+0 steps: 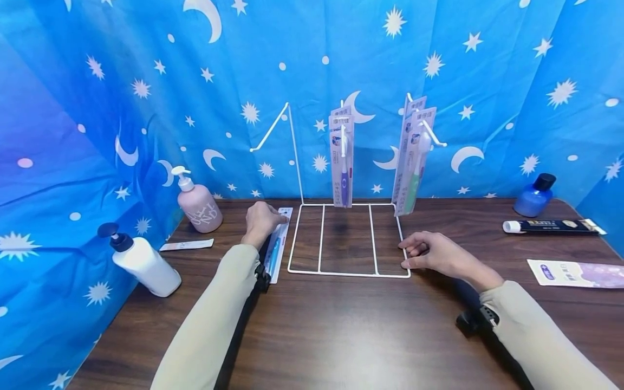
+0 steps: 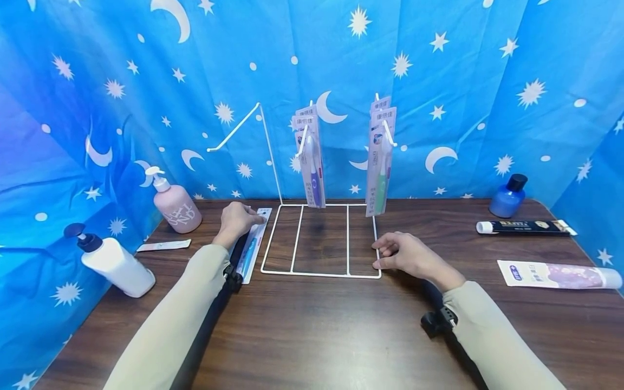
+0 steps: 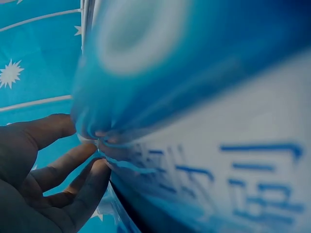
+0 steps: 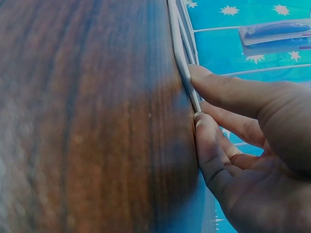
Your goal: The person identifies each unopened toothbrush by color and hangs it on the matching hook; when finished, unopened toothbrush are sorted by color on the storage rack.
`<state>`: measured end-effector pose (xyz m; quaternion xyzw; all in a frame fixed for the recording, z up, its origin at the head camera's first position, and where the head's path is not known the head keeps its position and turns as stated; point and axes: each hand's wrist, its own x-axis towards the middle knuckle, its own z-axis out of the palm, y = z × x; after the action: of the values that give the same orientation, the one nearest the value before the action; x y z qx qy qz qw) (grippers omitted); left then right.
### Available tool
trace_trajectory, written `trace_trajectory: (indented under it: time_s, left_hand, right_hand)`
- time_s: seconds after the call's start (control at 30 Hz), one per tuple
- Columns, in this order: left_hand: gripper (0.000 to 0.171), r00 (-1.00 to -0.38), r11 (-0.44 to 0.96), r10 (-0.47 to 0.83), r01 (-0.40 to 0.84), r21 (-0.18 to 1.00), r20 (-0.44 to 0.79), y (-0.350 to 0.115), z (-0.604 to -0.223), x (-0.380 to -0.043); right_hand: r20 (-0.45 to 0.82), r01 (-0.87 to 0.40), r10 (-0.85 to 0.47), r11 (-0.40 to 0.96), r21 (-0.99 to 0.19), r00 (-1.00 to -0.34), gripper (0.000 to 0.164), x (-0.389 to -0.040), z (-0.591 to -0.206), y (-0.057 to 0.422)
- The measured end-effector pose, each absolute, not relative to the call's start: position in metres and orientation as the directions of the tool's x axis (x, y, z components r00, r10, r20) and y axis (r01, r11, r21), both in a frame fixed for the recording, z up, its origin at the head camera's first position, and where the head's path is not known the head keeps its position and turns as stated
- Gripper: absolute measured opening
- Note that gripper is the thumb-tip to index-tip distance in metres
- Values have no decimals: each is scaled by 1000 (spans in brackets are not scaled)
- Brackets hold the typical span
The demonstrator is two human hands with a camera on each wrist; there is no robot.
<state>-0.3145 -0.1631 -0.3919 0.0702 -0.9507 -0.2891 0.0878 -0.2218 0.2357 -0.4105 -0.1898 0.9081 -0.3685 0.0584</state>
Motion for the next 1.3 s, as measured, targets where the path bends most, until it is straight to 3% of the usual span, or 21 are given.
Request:
trace_trajectory:
  time_s: [0.3,0.53,0.73,0.97,1.13,1.3]
  left_hand:
    - [19,-969,847,-205,-104,521,140,-158,-386,-310]
    - [23,-952,824,-137,44,564,275,-155,-363,-290]
    - [34,-899,746,-78,234,623,431,-151,-340,-264]
    - [52,-869,660,-4,370,654,495,-142,-319,-232]
    - [50,-849,668,16,402,626,529,-137,-305,-210]
    - [48,-770,624,21,508,594,637,-134,-289,-191]
  right_hand:
    - [32,-300,-393,645,-703,-919,39,-222,-411,234]
    - [33,-305,-397,648,-698,-917,40,-224,-411,233]
    - [26,-301,-393,657,-691,-919,40,-224,-410,232]
    - [26,-298,-390,658,-691,-920,39,-223,-409,233]
    - [25,-295,-390,651,-700,-921,40,-222,-411,234]
    - [32,-295,-383,653,-697,-923,40,-222,-412,235]
